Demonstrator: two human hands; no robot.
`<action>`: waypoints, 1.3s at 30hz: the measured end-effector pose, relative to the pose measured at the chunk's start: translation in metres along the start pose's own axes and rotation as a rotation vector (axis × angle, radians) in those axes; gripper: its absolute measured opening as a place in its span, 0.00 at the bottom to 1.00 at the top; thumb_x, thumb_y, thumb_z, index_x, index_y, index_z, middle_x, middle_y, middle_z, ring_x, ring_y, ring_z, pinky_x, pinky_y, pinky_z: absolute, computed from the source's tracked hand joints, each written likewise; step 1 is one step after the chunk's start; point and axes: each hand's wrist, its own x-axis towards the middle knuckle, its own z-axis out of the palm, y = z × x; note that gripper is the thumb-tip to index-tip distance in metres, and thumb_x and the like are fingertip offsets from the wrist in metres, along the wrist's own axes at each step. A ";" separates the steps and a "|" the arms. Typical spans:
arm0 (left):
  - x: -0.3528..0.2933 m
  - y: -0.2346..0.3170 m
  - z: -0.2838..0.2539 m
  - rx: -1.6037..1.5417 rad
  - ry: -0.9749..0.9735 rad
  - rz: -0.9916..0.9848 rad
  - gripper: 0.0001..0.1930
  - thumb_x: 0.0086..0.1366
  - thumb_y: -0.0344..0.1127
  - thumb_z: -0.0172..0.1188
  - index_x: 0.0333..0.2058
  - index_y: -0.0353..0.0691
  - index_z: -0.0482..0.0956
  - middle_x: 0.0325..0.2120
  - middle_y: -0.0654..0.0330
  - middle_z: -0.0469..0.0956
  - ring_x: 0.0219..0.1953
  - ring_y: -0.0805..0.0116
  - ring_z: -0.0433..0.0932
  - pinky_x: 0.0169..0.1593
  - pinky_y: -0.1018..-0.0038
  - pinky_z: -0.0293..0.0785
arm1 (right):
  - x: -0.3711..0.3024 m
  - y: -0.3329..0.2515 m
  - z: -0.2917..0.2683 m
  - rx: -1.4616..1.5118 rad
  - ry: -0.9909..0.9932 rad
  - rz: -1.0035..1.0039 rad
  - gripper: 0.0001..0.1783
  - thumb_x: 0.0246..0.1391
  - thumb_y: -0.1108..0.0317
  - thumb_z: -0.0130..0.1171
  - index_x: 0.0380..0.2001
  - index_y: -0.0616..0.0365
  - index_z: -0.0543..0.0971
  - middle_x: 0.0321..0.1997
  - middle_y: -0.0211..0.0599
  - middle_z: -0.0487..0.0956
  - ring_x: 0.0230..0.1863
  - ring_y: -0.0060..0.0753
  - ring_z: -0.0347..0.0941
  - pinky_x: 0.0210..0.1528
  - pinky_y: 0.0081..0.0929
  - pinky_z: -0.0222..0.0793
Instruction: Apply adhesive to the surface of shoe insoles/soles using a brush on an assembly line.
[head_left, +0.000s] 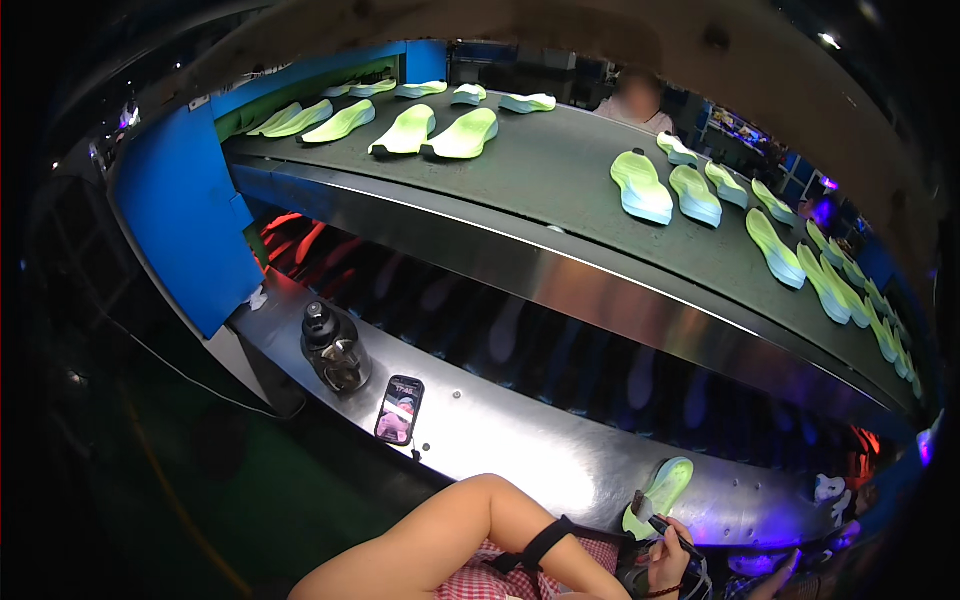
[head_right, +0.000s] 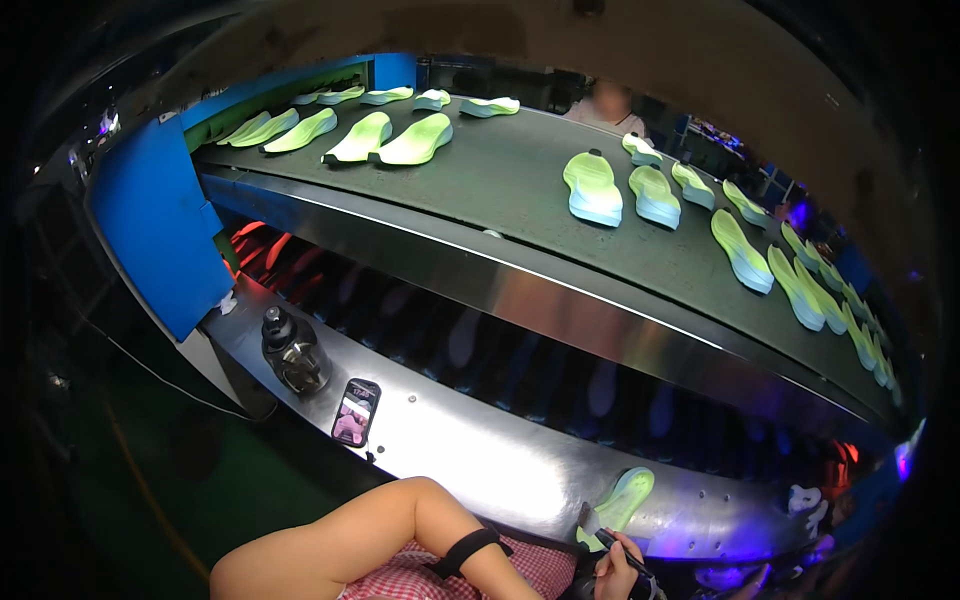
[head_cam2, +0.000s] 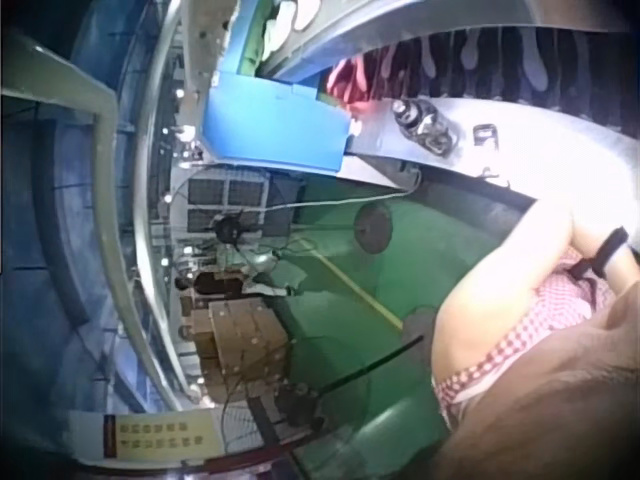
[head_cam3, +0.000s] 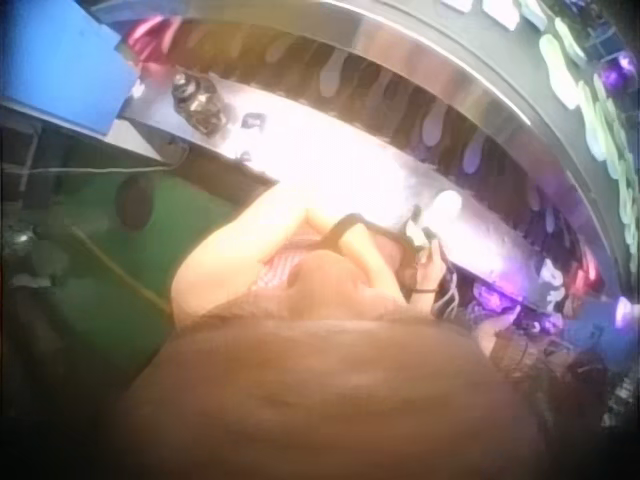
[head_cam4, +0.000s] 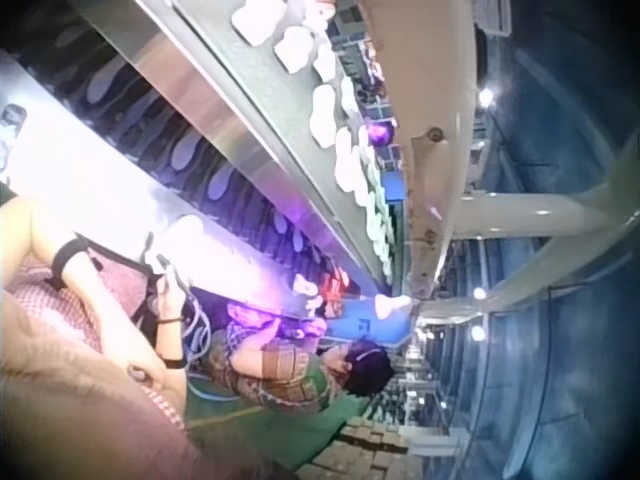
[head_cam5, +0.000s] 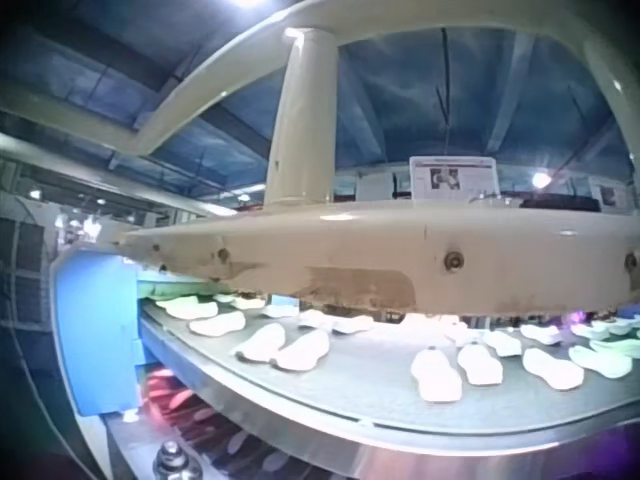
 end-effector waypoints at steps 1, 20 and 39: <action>0.000 0.000 0.001 -0.004 0.004 0.003 0.17 0.60 0.42 0.51 0.40 0.35 0.72 0.35 0.50 0.74 0.40 0.57 0.73 0.42 0.69 0.68 | -0.001 0.001 0.000 -0.018 -0.003 -0.005 0.12 0.52 0.72 0.50 0.41 0.64 0.69 0.40 0.48 0.74 0.10 0.18 0.59 0.13 0.14 0.57; 0.028 -0.009 0.011 -0.092 -0.102 0.075 0.10 0.58 0.36 0.53 0.32 0.35 0.74 0.28 0.56 0.75 0.35 0.62 0.73 0.40 0.71 0.67 | 0.015 0.041 0.044 -0.076 -0.217 0.250 0.12 0.53 0.73 0.49 0.40 0.68 0.72 0.18 0.28 0.69 0.13 0.17 0.60 0.17 0.13 0.59; -0.171 0.138 -0.254 1.806 1.009 -0.804 0.21 0.50 0.31 0.56 0.45 0.34 0.66 0.44 0.48 0.67 0.49 0.51 0.65 0.53 0.66 0.61 | 0.028 0.028 0.011 0.203 -0.093 0.198 0.12 0.53 0.72 0.50 0.41 0.64 0.73 0.22 0.26 0.70 0.14 0.13 0.58 0.14 0.10 0.52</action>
